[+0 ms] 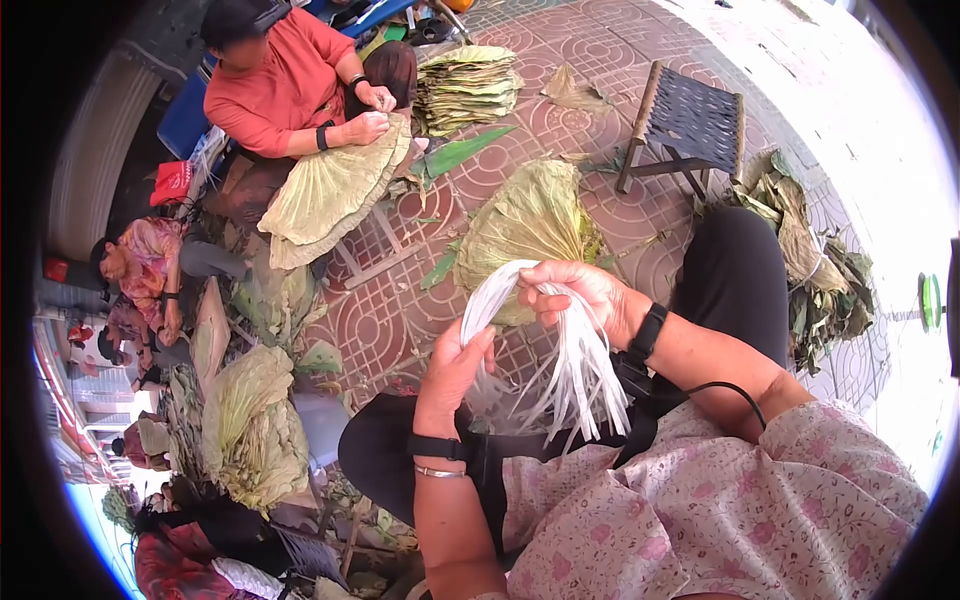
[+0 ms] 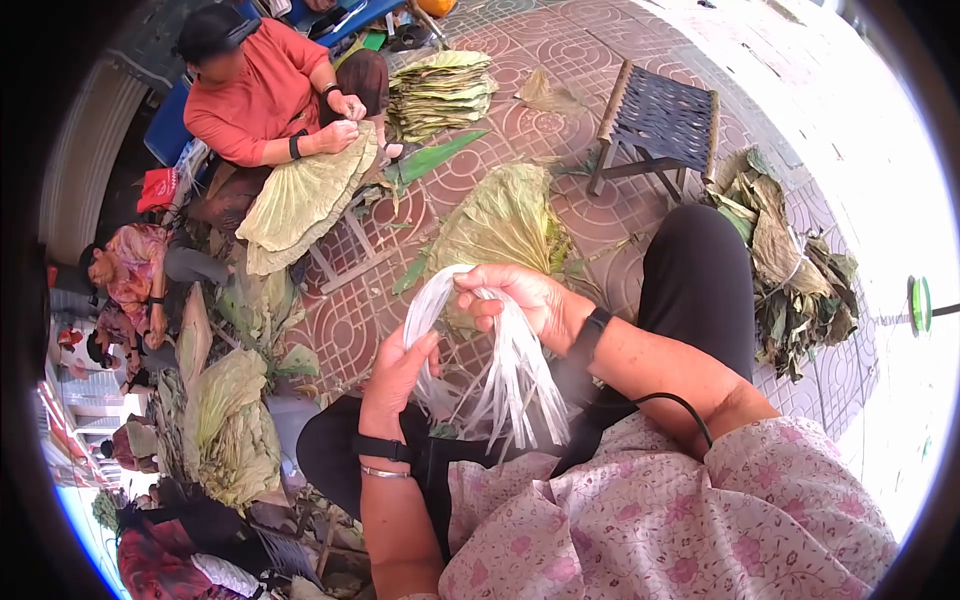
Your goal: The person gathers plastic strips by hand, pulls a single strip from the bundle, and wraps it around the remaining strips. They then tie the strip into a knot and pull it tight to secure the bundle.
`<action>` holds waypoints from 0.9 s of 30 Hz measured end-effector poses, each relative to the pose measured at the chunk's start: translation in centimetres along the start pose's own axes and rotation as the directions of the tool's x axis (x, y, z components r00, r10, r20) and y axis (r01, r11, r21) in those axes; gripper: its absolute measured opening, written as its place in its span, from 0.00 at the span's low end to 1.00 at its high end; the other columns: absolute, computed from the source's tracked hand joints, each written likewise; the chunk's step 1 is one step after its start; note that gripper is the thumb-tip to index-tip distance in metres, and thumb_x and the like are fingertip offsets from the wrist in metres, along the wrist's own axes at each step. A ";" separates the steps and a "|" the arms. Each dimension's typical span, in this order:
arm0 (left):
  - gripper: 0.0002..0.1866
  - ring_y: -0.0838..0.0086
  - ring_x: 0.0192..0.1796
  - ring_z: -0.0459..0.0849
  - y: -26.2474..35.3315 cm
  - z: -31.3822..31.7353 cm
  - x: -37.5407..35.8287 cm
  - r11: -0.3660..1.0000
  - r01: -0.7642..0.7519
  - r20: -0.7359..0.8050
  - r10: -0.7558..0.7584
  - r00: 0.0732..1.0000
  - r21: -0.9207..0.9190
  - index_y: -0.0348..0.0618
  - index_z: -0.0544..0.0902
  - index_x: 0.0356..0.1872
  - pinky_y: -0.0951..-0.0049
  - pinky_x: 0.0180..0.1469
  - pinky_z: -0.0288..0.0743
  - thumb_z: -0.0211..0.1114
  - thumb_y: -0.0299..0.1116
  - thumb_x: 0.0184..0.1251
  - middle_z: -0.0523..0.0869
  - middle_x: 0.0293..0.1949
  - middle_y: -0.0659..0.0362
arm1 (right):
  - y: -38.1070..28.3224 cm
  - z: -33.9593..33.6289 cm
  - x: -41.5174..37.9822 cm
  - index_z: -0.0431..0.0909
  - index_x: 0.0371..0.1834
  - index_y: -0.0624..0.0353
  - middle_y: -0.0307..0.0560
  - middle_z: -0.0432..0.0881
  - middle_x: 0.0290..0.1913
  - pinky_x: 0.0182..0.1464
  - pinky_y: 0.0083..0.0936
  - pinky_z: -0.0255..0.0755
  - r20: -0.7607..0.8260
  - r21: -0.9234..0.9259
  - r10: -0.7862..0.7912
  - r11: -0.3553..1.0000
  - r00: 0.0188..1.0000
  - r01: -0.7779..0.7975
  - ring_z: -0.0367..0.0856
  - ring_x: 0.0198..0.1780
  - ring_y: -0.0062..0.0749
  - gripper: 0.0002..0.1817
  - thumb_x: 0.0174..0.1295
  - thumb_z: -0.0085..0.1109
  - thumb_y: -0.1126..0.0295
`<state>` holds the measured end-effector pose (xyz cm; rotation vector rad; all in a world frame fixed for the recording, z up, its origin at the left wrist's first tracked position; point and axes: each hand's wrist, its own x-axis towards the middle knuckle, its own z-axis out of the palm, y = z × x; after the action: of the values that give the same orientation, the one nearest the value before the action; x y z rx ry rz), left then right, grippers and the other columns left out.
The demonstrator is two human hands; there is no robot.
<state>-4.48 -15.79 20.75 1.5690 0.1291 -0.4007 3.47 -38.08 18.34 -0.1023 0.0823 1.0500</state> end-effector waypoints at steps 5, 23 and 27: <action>0.10 0.74 0.24 0.78 -2.0 0.3 1.3 0.990 0.080 -0.108 -0.068 0.992 0.118 0.39 0.79 0.47 0.72 0.30 0.73 0.60 0.33 0.72 0.81 0.26 0.61 | 1.7 1.7 0.0 0.72 0.51 0.67 0.64 0.69 0.68 0.32 0.17 0.76 0.010 0.096 -0.120 0.988 0.993 0.119 0.69 0.25 0.13 0.11 0.69 0.55 0.77; 0.13 0.45 0.42 0.83 -3.0 3.6 0.5 0.430 -0.096 -0.045 0.306 0.951 0.898 0.40 0.78 0.46 0.49 0.42 0.75 0.62 0.32 0.62 0.84 0.37 0.45 | 1.6 -1.9 1.2 0.72 0.51 0.56 0.59 0.85 0.37 0.44 0.45 0.77 0.083 -0.680 -0.350 -0.704 0.933 -0.203 0.84 0.43 0.58 0.22 0.50 0.65 0.72; 0.13 0.49 0.42 0.83 -1.7 3.5 0.6 0.398 -0.193 -0.064 0.549 0.834 0.897 0.40 0.78 0.46 0.54 0.42 0.76 0.62 0.24 0.59 0.83 0.39 0.50 | 0.9 -1.4 1.2 0.80 0.38 0.59 0.55 0.85 0.31 0.41 0.40 0.77 0.025 -0.831 -0.329 -0.531 0.944 -0.163 0.85 0.36 0.48 0.15 0.48 0.68 0.67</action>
<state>-5.11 -19.29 19.02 2.6273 -0.2162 0.2894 3.28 -36.79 16.81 -2.1495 -0.7598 0.4606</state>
